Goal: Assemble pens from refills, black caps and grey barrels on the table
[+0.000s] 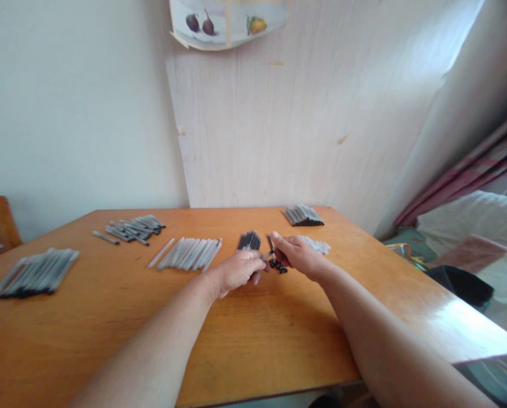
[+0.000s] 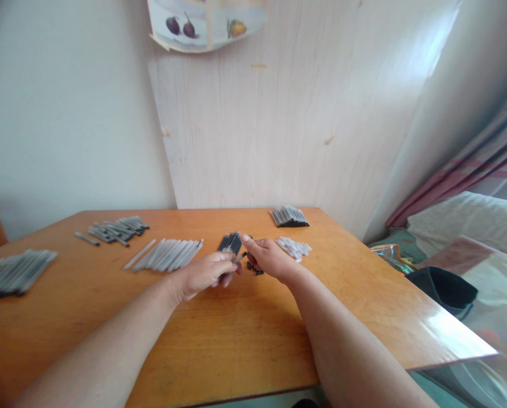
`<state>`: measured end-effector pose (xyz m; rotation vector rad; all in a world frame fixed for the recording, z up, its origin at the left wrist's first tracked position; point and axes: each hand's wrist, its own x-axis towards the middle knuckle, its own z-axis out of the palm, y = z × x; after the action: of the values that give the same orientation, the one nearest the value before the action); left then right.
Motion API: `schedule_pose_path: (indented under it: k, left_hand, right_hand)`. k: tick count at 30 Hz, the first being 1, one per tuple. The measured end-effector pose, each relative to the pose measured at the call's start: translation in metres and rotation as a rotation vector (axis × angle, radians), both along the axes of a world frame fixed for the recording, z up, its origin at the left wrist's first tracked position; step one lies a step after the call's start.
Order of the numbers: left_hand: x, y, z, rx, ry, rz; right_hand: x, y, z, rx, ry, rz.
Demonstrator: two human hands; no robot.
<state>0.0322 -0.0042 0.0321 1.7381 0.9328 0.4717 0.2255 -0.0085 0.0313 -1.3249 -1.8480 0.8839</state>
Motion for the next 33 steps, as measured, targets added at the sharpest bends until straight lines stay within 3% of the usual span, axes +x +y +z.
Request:
schedule_pose_path:
  k: [6, 10, 33]
  left_hand:
    - [-0.001, 0.003, -0.002, -0.032, -0.052, 0.029]
    - [-0.001, 0.003, -0.002, -0.033, -0.052, 0.033]
    - [0.001, -0.001, -0.002, 0.038, 0.044, -0.004]
  right_hand:
    - [0.005, 0.001, 0.003, -0.029, 0.235, 0.026]
    - [0.007, 0.0, 0.003, -0.045, 0.267, 0.102]
    - [-0.003, -0.005, 0.003, 0.029, -0.063, 0.059]
